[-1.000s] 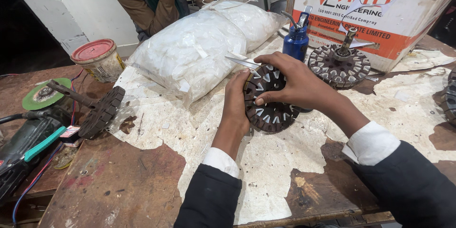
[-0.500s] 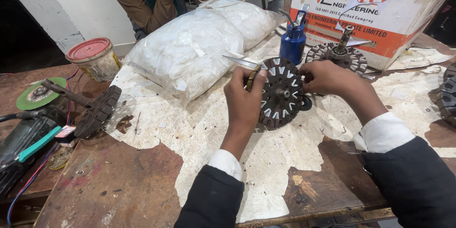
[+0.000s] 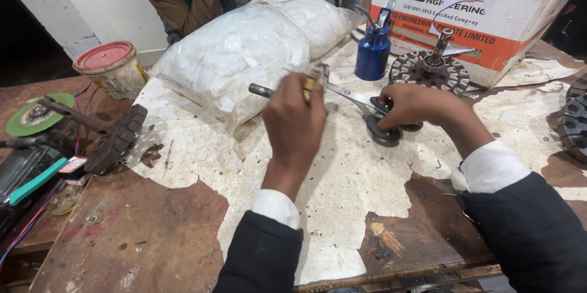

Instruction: The person cuts small white plastic pieces from a plastic bag with scissors and inserts them one at a time into slots around a circular metal rotor disc on the workbench, pressing each piece into place and rotating the disc to reach the next slot.

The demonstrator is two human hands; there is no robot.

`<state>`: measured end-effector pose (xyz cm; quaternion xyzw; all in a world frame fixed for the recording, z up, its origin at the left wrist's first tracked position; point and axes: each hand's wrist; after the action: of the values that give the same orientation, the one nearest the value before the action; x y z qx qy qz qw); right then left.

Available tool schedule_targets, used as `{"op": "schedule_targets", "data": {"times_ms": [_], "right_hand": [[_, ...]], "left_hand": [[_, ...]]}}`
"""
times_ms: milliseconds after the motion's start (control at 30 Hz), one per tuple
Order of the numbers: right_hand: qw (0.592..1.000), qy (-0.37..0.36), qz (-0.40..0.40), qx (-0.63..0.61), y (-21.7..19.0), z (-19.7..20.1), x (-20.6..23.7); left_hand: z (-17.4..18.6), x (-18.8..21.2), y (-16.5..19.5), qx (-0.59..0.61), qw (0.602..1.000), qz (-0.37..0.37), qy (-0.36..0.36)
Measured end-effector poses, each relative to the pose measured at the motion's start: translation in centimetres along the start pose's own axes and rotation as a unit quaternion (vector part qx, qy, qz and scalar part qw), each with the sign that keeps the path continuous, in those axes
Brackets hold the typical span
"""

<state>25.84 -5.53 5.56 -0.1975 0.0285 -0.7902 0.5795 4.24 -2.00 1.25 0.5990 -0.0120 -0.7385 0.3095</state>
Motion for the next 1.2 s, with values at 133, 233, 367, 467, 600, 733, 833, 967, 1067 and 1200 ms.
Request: {"op": "schedule_targets", "data": {"times_ms": [133,233,367,467,600,733,833,967,1067,1200], "right_hand": [[0.986,-0.028,0.071,-0.146,1.2,0.7,-1.3],[0.946,-0.058,0.114,-0.298,2.7,1.6,-1.1],[0.927,-0.004,0.146,-0.346,3.5,2.0,-0.3],[0.898,0.034,0.245,-0.363,1.4,1.3,0.8],[0.898,0.169,0.254,-0.319,-2.0,0.1,2.3],[0.912,0.308,0.205,-0.175,-2.2,0.9,4.0],[0.906,0.348,0.218,-0.100,-1.7,1.2,4.6],[0.970,0.200,0.127,-0.055,-0.7,1.7,5.4],[0.991,0.113,0.068,0.020,0.0,2.7,5.9],[0.992,0.055,-0.001,0.113,0.3,3.2,6.8]], "left_hand": [[1.2,-0.8,-0.4,0.004,0.994,0.091,0.060],[1.3,-1.3,-0.2,0.046,0.990,0.126,0.051],[1.1,-1.4,0.3,0.063,0.991,0.115,0.019],[1.1,-1.3,0.7,0.070,0.995,0.073,0.000],[1.2,-1.2,1.1,0.069,0.996,0.051,-0.022],[1.4,-1.2,1.3,0.065,0.996,0.055,-0.020],[1.1,-1.2,1.5,0.067,0.997,0.048,-0.011],[0.8,-1.2,1.2,0.067,0.996,0.042,-0.028],[0.8,-1.5,0.9,0.067,0.997,0.042,-0.025],[1.2,-1.5,1.0,0.091,0.991,0.093,-0.027]]}}
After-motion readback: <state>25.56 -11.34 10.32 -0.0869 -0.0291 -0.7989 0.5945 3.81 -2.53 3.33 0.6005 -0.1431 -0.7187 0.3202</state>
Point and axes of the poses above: each hand's wrist, its own x-axis away from the middle knuckle, its own z-axis out of the back of the hand, y = z × x, and after that the axes turned 3 degrees about -z, right-handed
